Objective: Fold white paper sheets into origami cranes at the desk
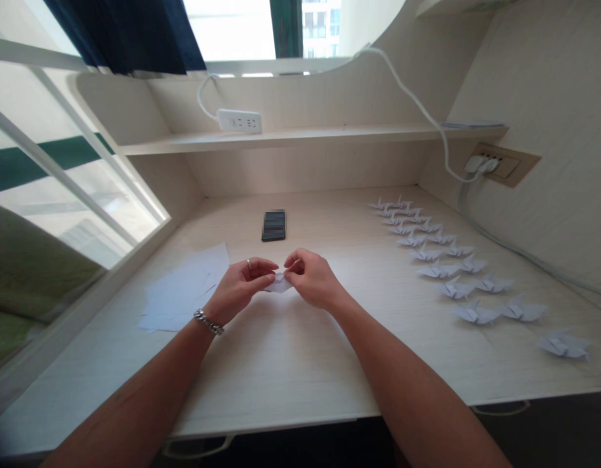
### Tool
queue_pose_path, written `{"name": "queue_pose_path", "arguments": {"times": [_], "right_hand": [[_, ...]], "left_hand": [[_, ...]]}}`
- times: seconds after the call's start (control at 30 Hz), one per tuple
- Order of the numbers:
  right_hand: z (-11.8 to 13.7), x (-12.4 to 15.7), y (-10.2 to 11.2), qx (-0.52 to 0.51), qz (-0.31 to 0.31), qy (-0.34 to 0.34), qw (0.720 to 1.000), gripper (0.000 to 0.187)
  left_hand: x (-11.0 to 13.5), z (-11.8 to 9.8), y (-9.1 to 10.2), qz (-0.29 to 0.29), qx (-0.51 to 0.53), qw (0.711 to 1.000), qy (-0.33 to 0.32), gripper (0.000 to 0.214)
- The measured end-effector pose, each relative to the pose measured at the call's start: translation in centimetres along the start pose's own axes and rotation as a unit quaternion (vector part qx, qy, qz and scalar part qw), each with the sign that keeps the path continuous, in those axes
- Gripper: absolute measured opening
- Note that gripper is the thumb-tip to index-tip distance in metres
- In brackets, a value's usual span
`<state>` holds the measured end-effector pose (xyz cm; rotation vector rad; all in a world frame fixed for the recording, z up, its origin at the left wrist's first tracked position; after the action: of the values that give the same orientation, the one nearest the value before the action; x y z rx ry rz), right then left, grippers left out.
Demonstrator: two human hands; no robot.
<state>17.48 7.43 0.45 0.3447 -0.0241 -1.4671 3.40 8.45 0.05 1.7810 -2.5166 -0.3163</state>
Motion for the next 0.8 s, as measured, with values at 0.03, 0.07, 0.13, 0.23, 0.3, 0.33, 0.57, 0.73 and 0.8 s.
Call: {"name": "queue_pose_path", "arguments": {"times": [0.03,0.07,0.13,0.23,0.3,0.33,0.57,0.73,0.8], "right_hand": [[0.1,0.1,-0.1,0.002,0.003,0.001,1.0,0.012],[0.1,0.1,-0.3,0.005,0.009,0.003,1.0,0.013],[0.1,0.2,-0.8,0.015,0.024,0.01,1.0,0.013],[0.0,0.1,-1.1,0.015,0.032,0.021,0.999,0.013],[-0.4,-0.1,-1.1,-0.012,0.032,0.013,0.999,0.013],[-0.6,-0.2,-1.1,-0.034,0.036,0.004,0.999,0.014],[-1.5,-0.3,-1.1,-0.139,0.061,-0.055,0.987,0.023],[-1.4,-0.3,-0.8,-0.108,0.041,-0.035,0.993,0.02],[-1.2,-0.5,-0.4,-0.093,0.022,-0.017,0.995,0.018]], "left_hand": [[0.0,0.0,-0.1,-0.003,-0.011,1.0,-0.005,0.022],[0.1,-0.1,-0.1,-0.005,-0.023,1.0,-0.013,0.021],[0.1,-0.3,-0.2,-0.008,-0.046,0.998,-0.033,0.019],[0.2,-0.5,-0.3,-0.007,-0.063,0.997,-0.049,0.015],[0.1,-0.4,-0.1,-0.011,-0.054,0.998,-0.037,0.016],[0.1,-0.4,0.0,-0.013,-0.046,0.998,-0.028,0.017],[0.1,-0.4,0.6,-0.028,-0.029,0.999,-0.002,0.018],[0.1,-0.5,0.7,-0.029,-0.016,0.999,-0.006,0.015],[0.0,-0.4,0.8,-0.037,0.011,0.999,-0.001,0.016]]}}
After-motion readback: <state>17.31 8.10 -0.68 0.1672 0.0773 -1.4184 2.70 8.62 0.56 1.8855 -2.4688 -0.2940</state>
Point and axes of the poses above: each hand's wrist, its own x-axis away from the middle knuckle, its own y-axis out of the back of the hand, z = x × y, the point moved 9 cm from there along -x, towards the middle knuckle, and after that the axes turned 3 degrees about -x, right-handed, at the moved point
